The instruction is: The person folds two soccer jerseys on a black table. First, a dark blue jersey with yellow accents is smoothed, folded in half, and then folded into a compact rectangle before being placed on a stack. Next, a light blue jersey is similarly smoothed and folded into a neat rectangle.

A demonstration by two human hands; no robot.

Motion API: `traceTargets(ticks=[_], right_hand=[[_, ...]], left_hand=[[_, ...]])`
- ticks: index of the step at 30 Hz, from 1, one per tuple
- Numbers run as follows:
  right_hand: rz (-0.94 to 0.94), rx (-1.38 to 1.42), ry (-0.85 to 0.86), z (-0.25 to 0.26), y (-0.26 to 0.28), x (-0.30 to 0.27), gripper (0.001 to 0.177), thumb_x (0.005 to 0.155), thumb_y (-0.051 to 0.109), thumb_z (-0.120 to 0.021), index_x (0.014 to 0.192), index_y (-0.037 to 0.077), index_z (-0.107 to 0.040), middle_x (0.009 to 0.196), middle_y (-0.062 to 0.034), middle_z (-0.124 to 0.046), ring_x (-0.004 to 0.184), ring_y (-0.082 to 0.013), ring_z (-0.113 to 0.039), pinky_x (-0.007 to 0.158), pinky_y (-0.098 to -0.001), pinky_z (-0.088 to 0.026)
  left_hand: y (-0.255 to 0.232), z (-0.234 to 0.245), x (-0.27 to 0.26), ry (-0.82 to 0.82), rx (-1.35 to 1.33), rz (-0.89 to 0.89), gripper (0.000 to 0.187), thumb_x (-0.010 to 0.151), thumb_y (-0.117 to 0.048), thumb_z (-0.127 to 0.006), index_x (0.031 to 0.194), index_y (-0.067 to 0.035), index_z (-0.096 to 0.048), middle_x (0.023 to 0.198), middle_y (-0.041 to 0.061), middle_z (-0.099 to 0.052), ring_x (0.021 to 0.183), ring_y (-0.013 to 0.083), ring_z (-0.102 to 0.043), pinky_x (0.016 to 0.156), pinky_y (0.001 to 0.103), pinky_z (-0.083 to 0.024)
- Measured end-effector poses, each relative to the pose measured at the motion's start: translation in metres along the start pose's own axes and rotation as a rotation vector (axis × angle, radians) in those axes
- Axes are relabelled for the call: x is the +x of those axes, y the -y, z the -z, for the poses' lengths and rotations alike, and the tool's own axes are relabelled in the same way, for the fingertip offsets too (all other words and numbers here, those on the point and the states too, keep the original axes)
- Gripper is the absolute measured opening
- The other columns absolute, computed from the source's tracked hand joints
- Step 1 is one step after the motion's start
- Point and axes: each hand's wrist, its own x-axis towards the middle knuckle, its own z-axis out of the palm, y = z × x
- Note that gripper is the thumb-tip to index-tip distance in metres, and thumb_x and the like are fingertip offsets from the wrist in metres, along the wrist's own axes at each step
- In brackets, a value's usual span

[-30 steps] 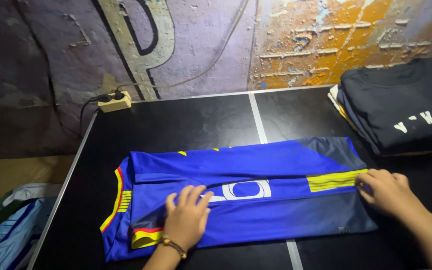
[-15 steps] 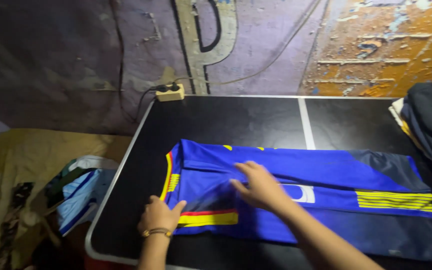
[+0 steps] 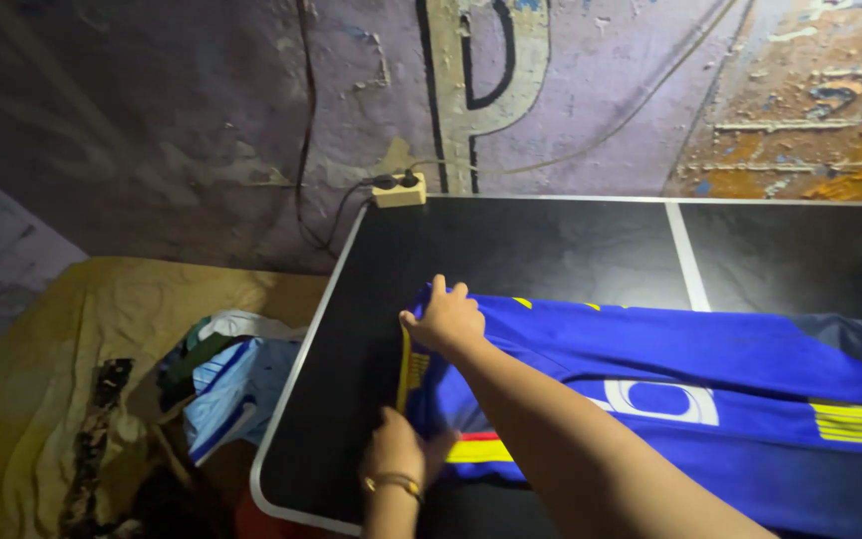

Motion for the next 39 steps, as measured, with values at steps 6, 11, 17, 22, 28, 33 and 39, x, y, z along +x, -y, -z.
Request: traceTargets(ticks=[6,11,17,22,28,33,39], right_hand=[[0.006,-0.134,0.118,-0.022,0.009,0.013,0.044,0.096,0.054,-0.064,0.133,0.032,-0.056,0.131,-0.0122,-0.049,0.118,-0.0412,-0.054,0.093,-0.0478,-0.053],[0.173,0.016,0.056,-0.024,0.000,0.032,0.021,0.098,0.024,-0.055,0.114,0.010,-0.059,0.111,-0.0217,-0.066,0.103,-0.0490,-0.067,0.083,-0.0581,-0.055],[0.151,0.485,-0.039,-0.042,0.011,0.055,0.022,0.090,0.019,-0.052,0.107,0.014,-0.065,0.106,-0.0169,-0.073,0.099,-0.0376,-0.069,0.084,-0.0463,-0.053],[0.171,0.711,-0.098,-0.028,0.002,0.062,0.020,0.085,0.015,-0.054,0.101,0.017,-0.067,0.096,-0.0070,-0.072,0.086,-0.0208,-0.067,0.078,-0.0360,-0.054],[0.119,1.271,0.087,0.035,-0.067,0.065,0.014,0.093,0.002,-0.054,0.099,0.014,-0.054,0.063,-0.0056,-0.047,0.041,-0.0145,-0.044,0.033,-0.0286,-0.030],[-0.138,1.322,0.028,0.089,-0.162,0.062,0.017,0.092,0.003,-0.057,0.098,0.018,-0.062,0.065,-0.0063,-0.051,0.049,-0.0175,-0.052,0.041,-0.0291,-0.039],[-0.251,0.988,-0.145,0.156,-0.224,0.003,0.048,0.075,0.049,-0.081,0.071,0.015,-0.048,0.053,-0.0004,-0.042,0.043,-0.0121,-0.038,0.042,-0.0362,-0.023]], left_hand=[[0.025,-0.038,0.009,-0.185,-0.215,-0.079,0.038,0.080,-0.033,-0.074,0.116,-0.025,-0.065,0.111,0.010,-0.077,0.110,0.0366,-0.071,0.094,0.049,-0.055],[0.030,-0.013,0.005,-0.199,-0.411,-0.029,0.062,0.080,-0.023,-0.075,0.136,-0.028,-0.050,0.122,0.010,-0.076,0.115,0.0363,-0.071,0.098,0.045,-0.056],[0.040,0.031,0.002,-0.293,-0.470,0.026,0.088,0.067,-0.024,-0.090,0.146,-0.024,-0.051,0.130,0.007,-0.072,0.120,0.0318,-0.068,0.103,0.043,-0.052],[0.029,0.023,-0.025,-0.596,-0.554,-0.277,0.075,0.063,-0.018,-0.085,0.134,-0.027,-0.066,0.126,0.008,-0.074,0.115,0.0316,-0.069,0.096,0.044,-0.053],[-0.040,-0.024,-0.070,-0.578,-0.549,-0.913,0.071,0.071,-0.007,-0.077,0.138,-0.022,-0.061,0.129,0.006,-0.075,0.111,0.0256,-0.075,0.094,0.037,-0.057],[-0.095,-0.082,-0.090,-0.331,-0.442,-1.119,0.073,0.074,-0.004,-0.068,0.143,-0.021,-0.056,0.123,0.009,-0.075,0.108,0.0313,-0.071,0.093,0.042,-0.054],[-0.136,-0.160,-0.112,-0.110,-0.289,-1.180,0.076,0.068,-0.004,-0.063,0.143,-0.019,-0.054,0.109,0.012,-0.073,0.096,0.0403,-0.062,0.081,0.053,-0.050]])
